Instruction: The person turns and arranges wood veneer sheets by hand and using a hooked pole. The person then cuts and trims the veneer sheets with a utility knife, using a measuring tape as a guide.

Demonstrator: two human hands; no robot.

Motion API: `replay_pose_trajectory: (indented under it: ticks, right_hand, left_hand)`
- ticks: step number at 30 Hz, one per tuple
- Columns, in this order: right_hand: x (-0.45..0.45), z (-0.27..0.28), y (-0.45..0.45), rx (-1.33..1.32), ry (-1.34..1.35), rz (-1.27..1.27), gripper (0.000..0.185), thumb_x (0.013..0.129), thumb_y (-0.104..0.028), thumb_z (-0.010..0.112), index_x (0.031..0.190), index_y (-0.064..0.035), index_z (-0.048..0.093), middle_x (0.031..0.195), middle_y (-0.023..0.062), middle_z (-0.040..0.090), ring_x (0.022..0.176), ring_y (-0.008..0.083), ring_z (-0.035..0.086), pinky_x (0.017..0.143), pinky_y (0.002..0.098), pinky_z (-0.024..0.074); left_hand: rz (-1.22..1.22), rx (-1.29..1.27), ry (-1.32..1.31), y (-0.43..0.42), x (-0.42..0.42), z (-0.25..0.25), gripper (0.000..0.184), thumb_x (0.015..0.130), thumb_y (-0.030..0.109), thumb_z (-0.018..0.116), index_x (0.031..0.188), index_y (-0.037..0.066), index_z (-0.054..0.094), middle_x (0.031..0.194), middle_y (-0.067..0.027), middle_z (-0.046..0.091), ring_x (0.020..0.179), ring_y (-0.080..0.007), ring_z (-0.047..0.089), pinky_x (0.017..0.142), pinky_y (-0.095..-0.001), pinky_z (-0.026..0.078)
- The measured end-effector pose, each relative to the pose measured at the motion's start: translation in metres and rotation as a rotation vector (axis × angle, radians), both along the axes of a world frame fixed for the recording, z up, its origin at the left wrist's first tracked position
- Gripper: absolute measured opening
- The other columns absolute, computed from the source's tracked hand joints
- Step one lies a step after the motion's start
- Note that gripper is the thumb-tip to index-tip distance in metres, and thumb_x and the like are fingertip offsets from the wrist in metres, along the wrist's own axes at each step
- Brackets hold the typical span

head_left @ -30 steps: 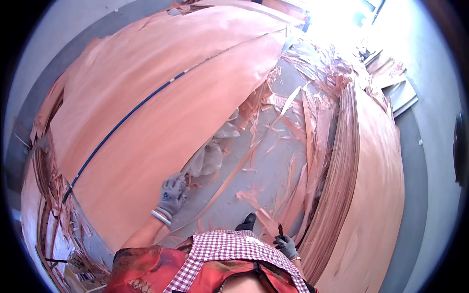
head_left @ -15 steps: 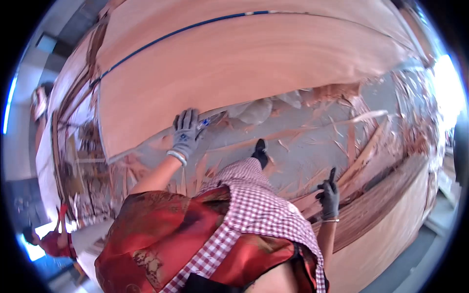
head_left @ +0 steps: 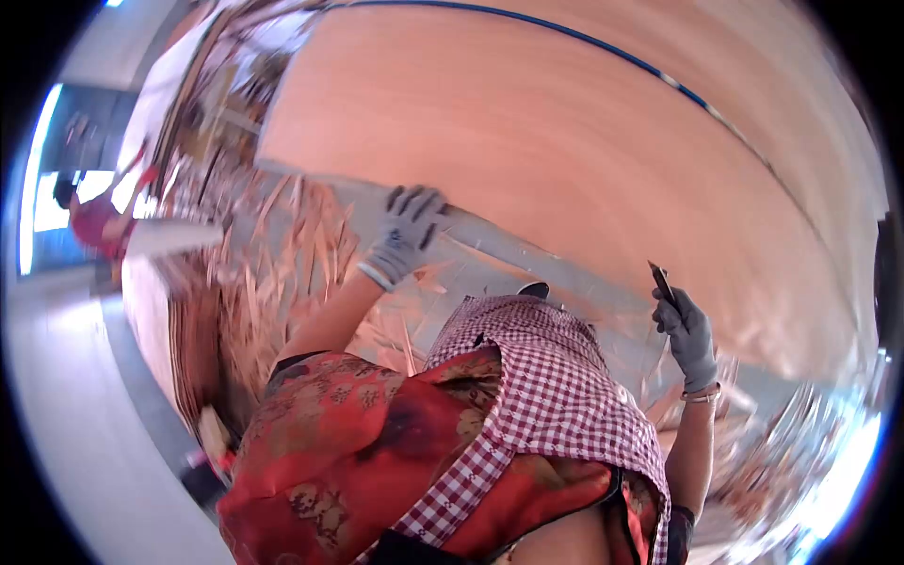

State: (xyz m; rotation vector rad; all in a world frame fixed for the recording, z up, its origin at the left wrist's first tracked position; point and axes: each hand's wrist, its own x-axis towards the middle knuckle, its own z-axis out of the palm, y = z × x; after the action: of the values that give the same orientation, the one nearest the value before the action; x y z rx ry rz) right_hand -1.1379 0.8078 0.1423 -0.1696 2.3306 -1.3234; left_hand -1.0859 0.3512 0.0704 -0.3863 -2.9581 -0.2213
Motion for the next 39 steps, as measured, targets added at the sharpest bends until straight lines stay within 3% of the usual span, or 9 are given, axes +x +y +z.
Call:
replay_pose_trajectory:
  ticks: [3, 7, 9, 15, 25, 31, 34, 38, 39]
  right_hand:
    - [-0.057, 0.002, -0.016, 0.202, 0.119, 0.426, 0.018, 0.088, -0.022, 0.052, 0.095, -0.0063, 0.058, 0.066, 0.0111, 0.061, 0.061, 0.0256, 0.060, 0.063, 0.0336, 0.0435]
    - [-0.094, -0.003, -0.029, 0.397, 0.204, 0.801, 0.021, 0.090, -0.030, 0.048, 0.091, -0.0098, 0.056, 0.070, 0.0132, 0.062, 0.069, 0.0323, 0.060, 0.070, 0.0406, 0.0420]
    - [-0.101, -0.010, -0.034, 0.459, 0.316, 0.938, 0.024, 0.090, -0.032, 0.046, 0.091, -0.0089, 0.055, 0.072, 0.0144, 0.062, 0.071, 0.0337, 0.060, 0.070, 0.0426, 0.0427]
    - [-0.107, -0.011, -0.122, 0.535, 0.355, 1.195, 0.036, 0.093, -0.037, 0.037, 0.097, -0.0072, 0.057, 0.087, 0.0164, 0.065, 0.086, 0.0336, 0.062, 0.075, 0.0445, 0.0464]
    - [-0.087, -0.028, -0.178, 0.713, 0.480, 1.177, 0.035, 0.092, -0.036, 0.036, 0.097, -0.0085, 0.057, 0.089, 0.0154, 0.065, 0.087, 0.0329, 0.063, 0.076, 0.0435, 0.0465]
    - [-0.076, -0.027, -0.088, 0.797, 0.359, 1.072, 0.036, 0.092, -0.037, 0.036, 0.096, -0.0078, 0.056, 0.089, 0.0176, 0.065, 0.086, 0.0341, 0.063, 0.077, 0.0450, 0.0455]
    - [-0.064, -0.019, -0.016, 0.906, 0.316, 0.997, 0.034, 0.092, -0.037, 0.039, 0.096, -0.0081, 0.054, 0.084, 0.0168, 0.065, 0.084, 0.0334, 0.063, 0.073, 0.0455, 0.0457]
    - [-0.060, -0.019, 0.045, 0.963, 0.231, 0.962, 0.032, 0.091, -0.037, 0.041, 0.098, -0.0087, 0.054, 0.086, 0.0169, 0.065, 0.085, 0.0341, 0.062, 0.076, 0.0457, 0.0456]
    - [-0.062, -0.014, 0.046, 0.947, 0.213, 0.965, 0.032, 0.091, -0.037, 0.041, 0.098, -0.0090, 0.055, 0.087, 0.0170, 0.065, 0.086, 0.0342, 0.062, 0.077, 0.0454, 0.0455]
  left_hand:
    - [0.123, -0.010, 0.030, 0.047, 0.042, -0.008, 0.039, 0.077, 0.018, 0.057, 0.115, 0.006, 0.054, 0.123, -0.0140, 0.049, 0.117, -0.0319, 0.042, 0.099, -0.0471, 0.032]
    - [0.557, 0.435, -0.219, 0.146, 0.116, -0.022, 0.018, 0.079, 0.011, 0.054, 0.095, 0.008, 0.060, 0.102, -0.0114, 0.058, 0.100, -0.0303, 0.052, 0.087, -0.0416, 0.041]
    - [0.604, 0.447, -0.366, 0.184, 0.172, -0.057, 0.020, 0.076, 0.012, 0.055, 0.096, 0.010, 0.060, 0.093, -0.0123, 0.060, 0.089, -0.0306, 0.056, 0.079, -0.0408, 0.045]
    - [0.791, 0.501, -0.612, 0.264, 0.238, -0.022, 0.022, 0.079, 0.009, 0.052, 0.099, 0.009, 0.062, 0.094, -0.0132, 0.060, 0.090, -0.0305, 0.057, 0.081, -0.0393, 0.045]
    - [0.988, 0.601, -0.432, 0.279, 0.272, -0.053, 0.017, 0.082, 0.012, 0.052, 0.096, 0.007, 0.060, 0.091, -0.0160, 0.060, 0.085, -0.0346, 0.059, 0.074, -0.0423, 0.048]
    - [0.858, 0.660, -0.460, 0.249, 0.236, -0.069, 0.019, 0.082, 0.010, 0.049, 0.097, 0.007, 0.061, 0.096, -0.0165, 0.060, 0.090, -0.0342, 0.058, 0.078, -0.0423, 0.047]
    - [0.703, 0.719, -0.269, 0.238, 0.192, -0.070, 0.021, 0.079, 0.002, 0.049, 0.096, 0.005, 0.062, 0.090, -0.0172, 0.062, 0.083, -0.0358, 0.059, 0.076, -0.0404, 0.048]
    - [0.800, 1.039, -0.419, 0.250, 0.098, -0.043, 0.025, 0.085, 0.013, 0.055, 0.107, 0.002, 0.061, 0.099, -0.0146, 0.064, 0.091, -0.0233, 0.063, 0.080, -0.0316, 0.049]
    - [0.835, 1.309, -0.397, 0.261, 0.075, -0.049, 0.027, 0.086, 0.019, 0.056, 0.105, 0.000, 0.061, 0.095, -0.0134, 0.064, 0.088, -0.0206, 0.063, 0.078, -0.0298, 0.049]
